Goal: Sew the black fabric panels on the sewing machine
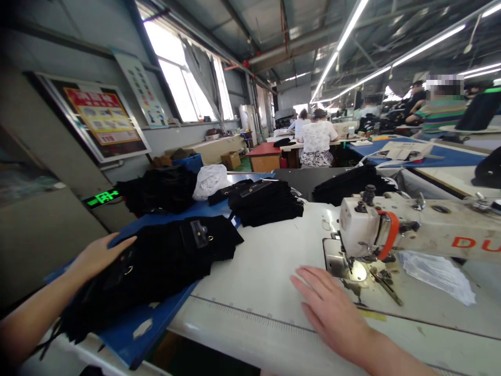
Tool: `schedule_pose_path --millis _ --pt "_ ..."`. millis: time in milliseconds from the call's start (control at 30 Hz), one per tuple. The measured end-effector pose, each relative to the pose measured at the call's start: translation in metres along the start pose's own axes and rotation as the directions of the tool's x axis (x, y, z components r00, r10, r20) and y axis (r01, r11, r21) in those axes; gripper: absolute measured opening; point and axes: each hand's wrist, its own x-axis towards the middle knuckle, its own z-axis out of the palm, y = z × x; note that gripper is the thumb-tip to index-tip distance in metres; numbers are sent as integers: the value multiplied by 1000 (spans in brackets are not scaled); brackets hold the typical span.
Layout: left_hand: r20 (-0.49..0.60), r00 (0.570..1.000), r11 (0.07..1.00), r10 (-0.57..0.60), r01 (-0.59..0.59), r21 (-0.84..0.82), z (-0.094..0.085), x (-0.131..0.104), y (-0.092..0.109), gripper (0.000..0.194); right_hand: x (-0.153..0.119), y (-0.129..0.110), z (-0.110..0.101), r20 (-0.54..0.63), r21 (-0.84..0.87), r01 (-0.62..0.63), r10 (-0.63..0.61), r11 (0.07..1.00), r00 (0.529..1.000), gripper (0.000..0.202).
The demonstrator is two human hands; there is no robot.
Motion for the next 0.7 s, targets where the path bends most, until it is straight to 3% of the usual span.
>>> schedule_pose_path --millis 67,133,233,300,467,600,700 --pt "76 997 998 6 -11 66 20 6 -18 52 55 -33 18 65 71 39 -43 997 997 57" --pt "137 988 983 76 -98 156 38 6 -25 49 112 -58 45 118 145 76 -93 986 989 65" --pt "183 978 952 103 -150 266 56 3 -28 55 180 -79 93 212 211 18 -64 977 975 74" --pt "193 976 943 102 -157 295 61 2 -31 59 209 -86 121 265 251 -38 -31 967 964 82" --pt "187 973 951 135 -181 252 68 6 -40 66 233 -86 158 288 337 -71 -31 939 957 84" --pt "192 971 954 142 -186 235 70 7 -42 64 240 -73 161 294 447 -120 -19 886 956 75" --pt "223 966 949 131 -187 252 67 5 -39 65 250 -62 158 294 611 -242 69 754 953 68"
